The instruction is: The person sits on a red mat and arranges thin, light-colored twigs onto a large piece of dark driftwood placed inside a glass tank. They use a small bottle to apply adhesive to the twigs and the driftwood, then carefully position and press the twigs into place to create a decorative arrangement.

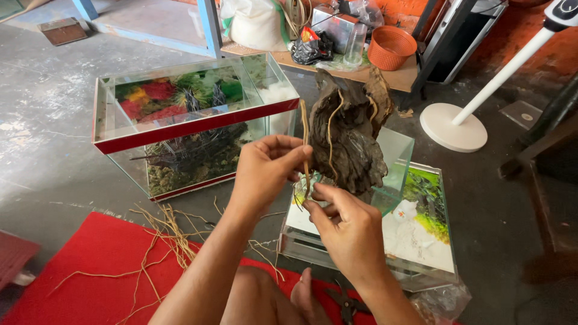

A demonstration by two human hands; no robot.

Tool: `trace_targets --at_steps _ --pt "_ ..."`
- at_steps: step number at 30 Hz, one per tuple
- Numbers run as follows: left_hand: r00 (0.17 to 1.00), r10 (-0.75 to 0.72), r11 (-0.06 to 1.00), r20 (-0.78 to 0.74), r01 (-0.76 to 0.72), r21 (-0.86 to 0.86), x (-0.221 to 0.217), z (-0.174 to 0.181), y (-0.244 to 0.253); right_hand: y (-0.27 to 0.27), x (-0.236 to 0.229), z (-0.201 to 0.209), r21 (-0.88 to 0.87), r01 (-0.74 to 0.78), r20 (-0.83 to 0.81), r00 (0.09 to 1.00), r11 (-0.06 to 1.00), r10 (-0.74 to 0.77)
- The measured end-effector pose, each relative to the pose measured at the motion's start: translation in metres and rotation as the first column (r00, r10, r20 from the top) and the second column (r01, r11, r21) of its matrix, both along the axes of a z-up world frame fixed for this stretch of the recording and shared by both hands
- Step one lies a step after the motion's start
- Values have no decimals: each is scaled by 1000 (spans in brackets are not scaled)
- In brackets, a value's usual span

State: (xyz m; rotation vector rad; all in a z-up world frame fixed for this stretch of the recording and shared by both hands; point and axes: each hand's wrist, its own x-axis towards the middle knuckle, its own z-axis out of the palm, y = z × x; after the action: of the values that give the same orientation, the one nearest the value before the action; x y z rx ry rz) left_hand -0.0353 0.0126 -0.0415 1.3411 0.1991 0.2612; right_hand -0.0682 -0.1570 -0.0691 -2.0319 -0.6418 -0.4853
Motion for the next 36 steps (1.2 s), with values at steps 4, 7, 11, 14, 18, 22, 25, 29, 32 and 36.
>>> trace_targets --at_steps 4,7,11,14,18,22,25,29,32,36 --pt "999 35 999 0 -35 6 17 0 11 -12 -14 -7 21 21 -31 999 1000 -20" --pt "999 43 999 -17 -44 -21 23 0 13 -27 -28 -19 -22 45 -5 999 999 -45" --pt "998 57 993 -17 -58 -101 35 -9 12 -46 -39 -47 -21 99 -166 981 995 -101" --pt "998 54 992 -10 -55 -110 40 -15 10 -58 -40 -63 -52 108 -189 975 993 -116" --pt "998 65 991 -27 -68 -117 41 -13 8 -68 -45 -74 -85 121 -247 959 989 -138" --pt "998 61 987 -20 -63 -145 44 -16 9 -75 -46 -86 -55 116 -191 974 992 -125" --pt "1000 27 983 5 -26 -180 40 -17 8 -79 -49 -92 -90 157 -320 931 983 -178" --pt "999 12 990 -46 -19 -143 29 -7 3 -84 -49 -101 -79 157 -319 932 984 -175" --pt "999 9 994 -45 -14 -111 31 -8 3 -86 -49 -107 -92 152 -327 929 984 -174" --pt "999 -9 990 -33 5 -140 37 -13 4 -89 -50 -108 -102 124 -310 939 987 -150"
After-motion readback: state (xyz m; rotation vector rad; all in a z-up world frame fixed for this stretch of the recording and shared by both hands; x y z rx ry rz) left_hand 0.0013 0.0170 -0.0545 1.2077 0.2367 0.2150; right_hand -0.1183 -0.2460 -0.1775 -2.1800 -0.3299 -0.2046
